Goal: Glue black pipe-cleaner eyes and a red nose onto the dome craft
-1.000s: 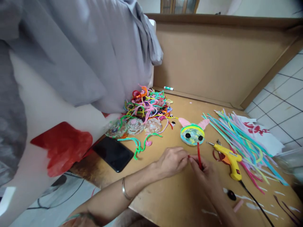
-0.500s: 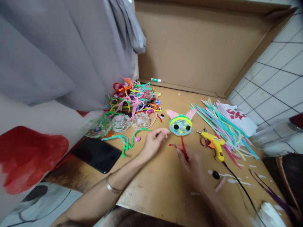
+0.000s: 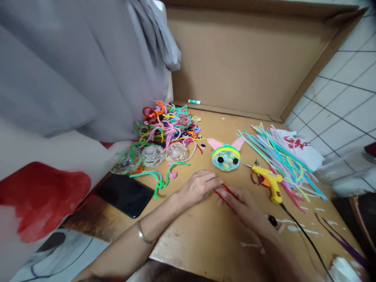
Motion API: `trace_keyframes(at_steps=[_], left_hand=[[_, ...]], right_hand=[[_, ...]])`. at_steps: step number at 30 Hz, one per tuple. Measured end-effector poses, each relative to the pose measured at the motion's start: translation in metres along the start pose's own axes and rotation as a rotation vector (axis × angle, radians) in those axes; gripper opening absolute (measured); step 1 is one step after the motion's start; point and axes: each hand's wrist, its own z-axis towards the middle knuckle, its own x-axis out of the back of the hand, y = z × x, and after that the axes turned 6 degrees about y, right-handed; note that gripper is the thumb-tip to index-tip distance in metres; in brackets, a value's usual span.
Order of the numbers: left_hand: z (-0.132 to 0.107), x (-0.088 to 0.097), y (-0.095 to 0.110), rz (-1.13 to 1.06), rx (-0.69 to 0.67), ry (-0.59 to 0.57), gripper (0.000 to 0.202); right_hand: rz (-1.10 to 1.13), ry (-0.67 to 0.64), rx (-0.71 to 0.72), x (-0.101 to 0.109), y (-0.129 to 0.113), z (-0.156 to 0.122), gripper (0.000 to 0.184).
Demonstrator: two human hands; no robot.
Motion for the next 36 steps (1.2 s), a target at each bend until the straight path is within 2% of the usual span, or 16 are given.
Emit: trace_keyframes(at_steps=[2,5,8,11,13,16,20,22,24,26,29,32,36], left_hand=[[0.002,0.003,-0.002,0.069,0.053,0.09,0.021],[0.009,0.017,-0.007,0.109,0.201,0.283,0.018],[0.014,0.036,-0.013,0.08,0.379,0.441,0.017],[0.016,0.049,-0.022,0.008,0.607,0.514,0.023],[0.016,0.053,-0.026,-0.086,0.723,0.552,0.027],[0.016,0.051,-0.032,-0.344,0.857,0.597,0.033],[0.018,0.05,-0.035,-0.662,0.952,0.673,0.036],[0.019,0.051,-0.032,-0.649,0.932,0.626,0.035],[0.019,0.051,-0.024,-0.522,0.839,0.461,0.032],[0.018,0.049,-0.014,-0.383,0.669,0.237,0.028],[0.016,0.044,-0.002,-0.318,0.42,0.018,0.023],[0.014,0.039,0.003,-0.346,0.319,-0.064,0.021],[0.012,0.036,0.0,-0.36,0.308,-0.017,0.018]], right_hand=[[0.048,0.042,-0.046,0.007,0.0,-0.002,0.045],[0.157,0.069,-0.118,0.017,0.001,-0.007,0.048],[0.376,0.022,-0.112,0.023,0.002,-0.011,0.045],[0.564,-0.039,-0.12,0.022,0.003,-0.013,0.038],[0.61,-0.078,-0.132,0.019,0.003,-0.014,0.036],[0.586,-0.103,-0.139,0.018,0.001,-0.013,0.037],[0.374,-0.156,-0.164,0.021,0.001,-0.012,0.042],[0.249,-0.195,-0.147,0.02,0.002,-0.012,0.043],[0.222,-0.218,-0.092,0.016,0.003,-0.011,0.046],[0.302,-0.185,-0.069,0.01,0.004,-0.008,0.063],[0.493,-0.183,-0.123,0.004,0.004,-0.004,0.074],[0.529,-0.296,-0.096,0.009,0.003,-0.004,0.079],[0.529,-0.523,0.033,0.022,0.004,-0.01,0.104]])
